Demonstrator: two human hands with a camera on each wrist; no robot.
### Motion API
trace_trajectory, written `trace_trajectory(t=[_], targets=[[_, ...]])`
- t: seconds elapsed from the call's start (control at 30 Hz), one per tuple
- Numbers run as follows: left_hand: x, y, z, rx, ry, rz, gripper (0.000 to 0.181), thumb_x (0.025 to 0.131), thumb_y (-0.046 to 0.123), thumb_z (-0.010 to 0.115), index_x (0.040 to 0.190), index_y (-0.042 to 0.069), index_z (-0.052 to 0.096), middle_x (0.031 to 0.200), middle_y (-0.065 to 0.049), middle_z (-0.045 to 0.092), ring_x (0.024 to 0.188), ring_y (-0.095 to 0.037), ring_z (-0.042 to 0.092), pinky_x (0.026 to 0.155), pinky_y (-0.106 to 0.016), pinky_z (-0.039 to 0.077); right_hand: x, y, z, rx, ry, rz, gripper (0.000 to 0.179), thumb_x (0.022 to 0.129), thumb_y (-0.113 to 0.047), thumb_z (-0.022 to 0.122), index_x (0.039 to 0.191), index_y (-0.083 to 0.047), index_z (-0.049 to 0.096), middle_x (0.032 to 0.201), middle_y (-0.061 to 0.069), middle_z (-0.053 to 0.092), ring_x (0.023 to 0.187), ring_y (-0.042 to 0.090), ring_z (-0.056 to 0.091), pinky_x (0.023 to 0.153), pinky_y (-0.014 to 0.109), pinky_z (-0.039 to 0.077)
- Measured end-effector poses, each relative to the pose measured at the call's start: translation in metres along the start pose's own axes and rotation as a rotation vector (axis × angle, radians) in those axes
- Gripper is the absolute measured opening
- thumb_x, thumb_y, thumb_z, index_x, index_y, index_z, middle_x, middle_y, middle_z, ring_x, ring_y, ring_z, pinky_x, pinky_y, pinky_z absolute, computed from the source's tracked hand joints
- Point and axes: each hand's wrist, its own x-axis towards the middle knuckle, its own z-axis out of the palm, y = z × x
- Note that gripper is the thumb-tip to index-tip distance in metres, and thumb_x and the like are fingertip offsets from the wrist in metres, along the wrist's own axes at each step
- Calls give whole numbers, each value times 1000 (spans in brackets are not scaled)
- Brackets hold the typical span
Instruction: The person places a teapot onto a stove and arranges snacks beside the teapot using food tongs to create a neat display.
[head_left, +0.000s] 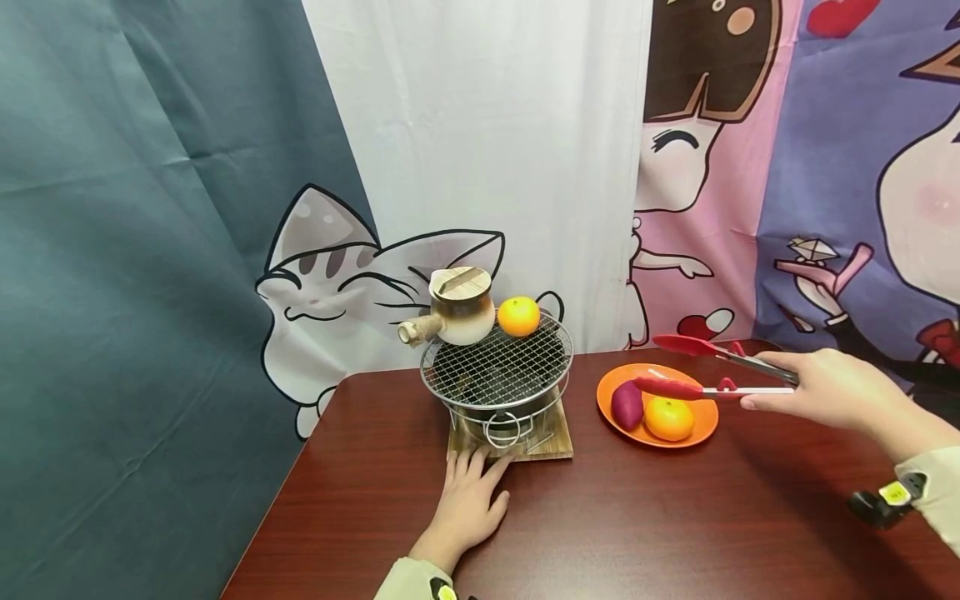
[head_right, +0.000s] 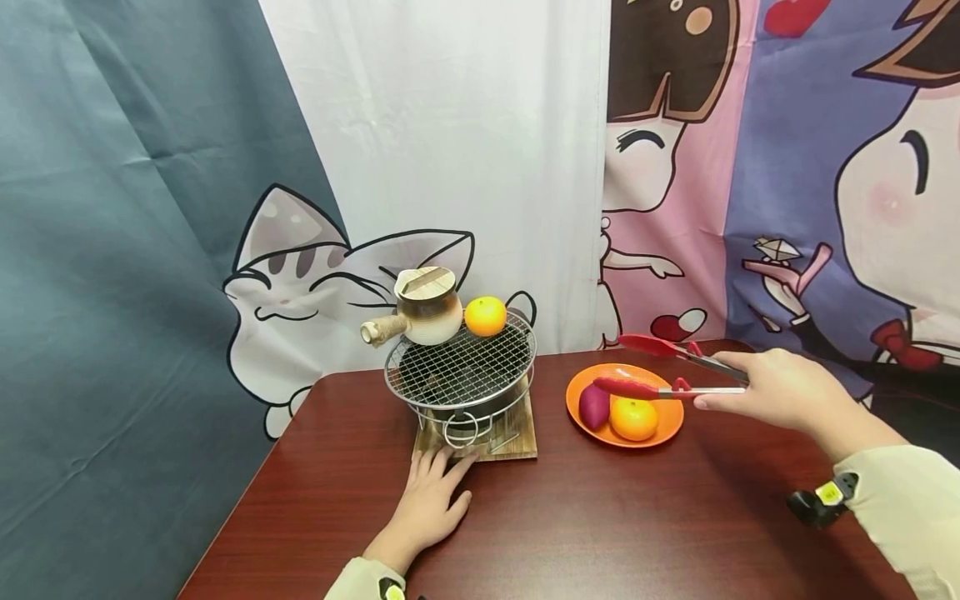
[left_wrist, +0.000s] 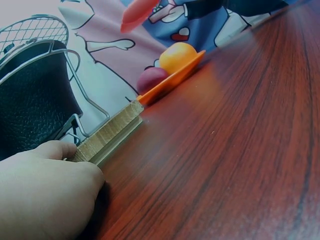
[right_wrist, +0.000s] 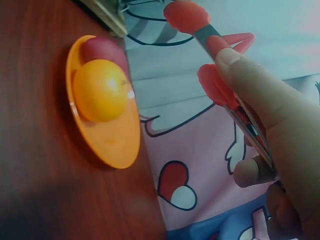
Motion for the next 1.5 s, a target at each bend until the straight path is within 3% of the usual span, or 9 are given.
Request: trace_trajectory(t=[0.27, 0.5, 0.73, 1.27, 1.5], targets=[[0, -1, 2, -4, 21, 12, 55, 87, 32, 68, 140, 24, 60, 137, -10, 51, 130, -36, 44, 107, -67, 31, -15, 6, 20, 3, -44, 33, 96, 77, -76, 67, 133, 2, 60, 95, 23, 70, 78, 32, 66, 59, 56, 53], [0, -2, 3, -8, 30, 18, 55, 86, 32, 68, 140, 24, 60, 137, -10, 51, 129, -37, 44, 106, -67, 31, -25, 11, 40, 4, -54, 21, 93, 78, -74, 68, 129, 3, 64, 81, 9, 70, 71, 25, 64, 58, 52, 54], [0, -3, 5, -6, 40, 21, 55, 86, 32, 68, 141, 25, 60, 137, -10, 51, 129, -36, 44, 106, -67, 31, -30, 14, 57, 23, -50, 9, 89, 76, -73, 70, 125, 2, 66, 98, 20, 72, 84, 33, 69, 68, 60, 54], [0, -2, 3, 0, 34, 20, 54, 87, 32, 67, 140, 24, 60, 136, -10, 51, 129, -36, 44, 106, -66, 32, -31, 20, 67, -28, -70, 29, 95, 75, -76, 68, 126, 5, 65, 98, 27, 70, 86, 39, 69, 63, 62, 53], [0, -2, 4, 1, 17, 12, 55, 87, 34, 67, 141, 25, 59, 138, -9, 50, 130, -36, 43, 108, -67, 31, -31, 20, 71, -33, -72, 24, 91, 77, -76, 67, 124, 2, 67, 93, 22, 71, 80, 35, 68, 59, 59, 52]])
